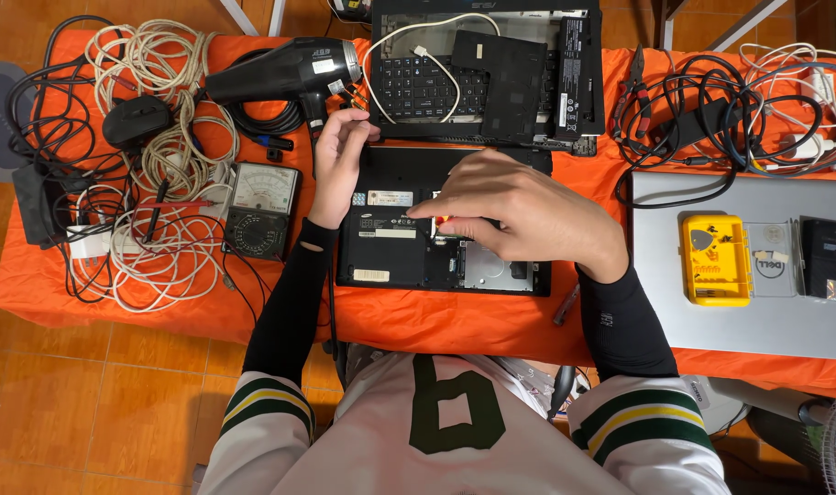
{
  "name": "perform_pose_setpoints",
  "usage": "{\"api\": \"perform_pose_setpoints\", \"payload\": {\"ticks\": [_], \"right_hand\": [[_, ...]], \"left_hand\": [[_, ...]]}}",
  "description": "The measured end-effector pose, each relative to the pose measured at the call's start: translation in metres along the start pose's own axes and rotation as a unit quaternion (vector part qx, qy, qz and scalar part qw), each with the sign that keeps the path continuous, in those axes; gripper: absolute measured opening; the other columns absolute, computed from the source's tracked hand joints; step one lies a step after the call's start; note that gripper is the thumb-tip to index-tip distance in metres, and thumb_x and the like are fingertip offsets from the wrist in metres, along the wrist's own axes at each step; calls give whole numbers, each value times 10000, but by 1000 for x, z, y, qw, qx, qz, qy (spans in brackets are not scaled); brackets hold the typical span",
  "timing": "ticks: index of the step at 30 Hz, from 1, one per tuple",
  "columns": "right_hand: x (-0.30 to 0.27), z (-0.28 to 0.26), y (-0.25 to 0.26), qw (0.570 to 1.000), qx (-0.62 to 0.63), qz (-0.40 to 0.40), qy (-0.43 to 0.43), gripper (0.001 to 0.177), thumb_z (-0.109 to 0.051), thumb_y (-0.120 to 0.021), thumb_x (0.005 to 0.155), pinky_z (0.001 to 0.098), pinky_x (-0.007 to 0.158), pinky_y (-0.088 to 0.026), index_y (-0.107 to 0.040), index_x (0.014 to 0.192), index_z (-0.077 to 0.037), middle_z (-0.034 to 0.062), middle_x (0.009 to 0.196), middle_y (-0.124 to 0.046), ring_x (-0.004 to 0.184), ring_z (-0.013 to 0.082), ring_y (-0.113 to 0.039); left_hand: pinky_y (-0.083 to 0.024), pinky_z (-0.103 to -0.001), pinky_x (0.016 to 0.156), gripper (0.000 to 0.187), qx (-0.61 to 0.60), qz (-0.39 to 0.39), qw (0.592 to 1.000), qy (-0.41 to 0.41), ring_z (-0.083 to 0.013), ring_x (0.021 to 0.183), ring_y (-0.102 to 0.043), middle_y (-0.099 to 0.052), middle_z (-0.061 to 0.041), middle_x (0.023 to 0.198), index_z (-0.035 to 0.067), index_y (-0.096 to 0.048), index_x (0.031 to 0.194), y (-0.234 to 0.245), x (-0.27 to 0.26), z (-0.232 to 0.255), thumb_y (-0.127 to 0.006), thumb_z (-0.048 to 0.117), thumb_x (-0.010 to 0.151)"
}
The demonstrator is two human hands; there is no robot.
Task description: Disassembling and repairing a laptop on a workbench using a screwdriver.
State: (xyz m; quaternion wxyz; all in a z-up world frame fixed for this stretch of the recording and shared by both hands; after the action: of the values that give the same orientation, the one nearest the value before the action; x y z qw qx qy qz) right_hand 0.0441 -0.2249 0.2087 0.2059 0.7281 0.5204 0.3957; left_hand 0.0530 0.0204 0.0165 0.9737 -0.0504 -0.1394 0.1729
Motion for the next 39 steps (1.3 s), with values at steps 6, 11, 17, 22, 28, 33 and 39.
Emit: {"api": "perform_pose_setpoints", "payload": {"ticks": [6,11,17,22,28,33,39], "right_hand": [[4,-5,1,1000,-7,-6,14,278,-160,-759,923,399,1003,-473,-752,1201,-144,36,902,-725,894,228,-627],[0,-1,1,1000,3,16,20,285,-134,-699,971,391,1034,-475,-726,1254,-115,43,1062,-755,979,217,-652],[3,0,0,1000,3,-11,-4,297,-151,-748,936,396,991,-481,-743,1233,-143,43,828,-694,854,229,-607],[1,-6,3,1000,-16,7,26,362,-144,-721,908,415,1026,-465,-709,1267,-108,66,1029,-739,956,248,-635],[0,3,-1,1000,-26,-6,5,338,-198,-767,918,404,996,-480,-747,1251,-144,40,862,-688,896,228,-616],[2,-3,2,1000,-17,1,22,286,-202,-770,903,396,982,-475,-768,1186,-162,16,942,-731,924,219,-632],[-2,3,0,1000,-4,13,17,269,-160,-733,960,388,1027,-481,-752,1225,-122,32,1073,-749,1025,230,-652]], "left_hand": [[-530,-303,1027,161,-8,-3,1000,-4,-143,1078,-667,-673,-41,1065,56,-608,1222,0,1,-2,-578,144,1091],[-530,-305,1024,154,-4,0,1000,1,-145,1070,-665,-667,-43,1062,50,-610,1218,0,2,-2,-584,137,1094],[-531,-303,1026,157,2,-3,1000,-3,-144,1077,-666,-669,-40,1068,56,-613,1221,1,0,-1,-580,139,1092],[-532,-304,1020,155,5,4,1000,8,-146,1065,-666,-676,-44,1061,53,-614,1218,0,1,0,-581,137,1092],[-535,-309,1021,156,2,-2,1000,-1,-147,1064,-666,-678,-45,1063,51,-610,1220,0,0,0,-577,133,1092],[-536,-307,1017,150,-4,-1,1000,-1,-144,1061,-666,-677,-44,1062,50,-610,1219,-1,2,0,-579,129,1095],[-536,-305,1023,145,1,0,1000,-2,-144,1063,-671,-681,-45,1061,48,-608,1219,1,0,0,-580,124,1098]]}}
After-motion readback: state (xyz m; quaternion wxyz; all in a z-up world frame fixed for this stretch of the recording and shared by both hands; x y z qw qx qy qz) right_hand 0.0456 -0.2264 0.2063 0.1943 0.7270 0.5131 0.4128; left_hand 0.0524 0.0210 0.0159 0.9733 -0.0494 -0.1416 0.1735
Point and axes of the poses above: each hand's wrist, its own x-axis towards the middle knuckle, its own y-axis out of the back of the hand, z = x × y, the point moved 6 cm from there along x, towards the middle knuckle
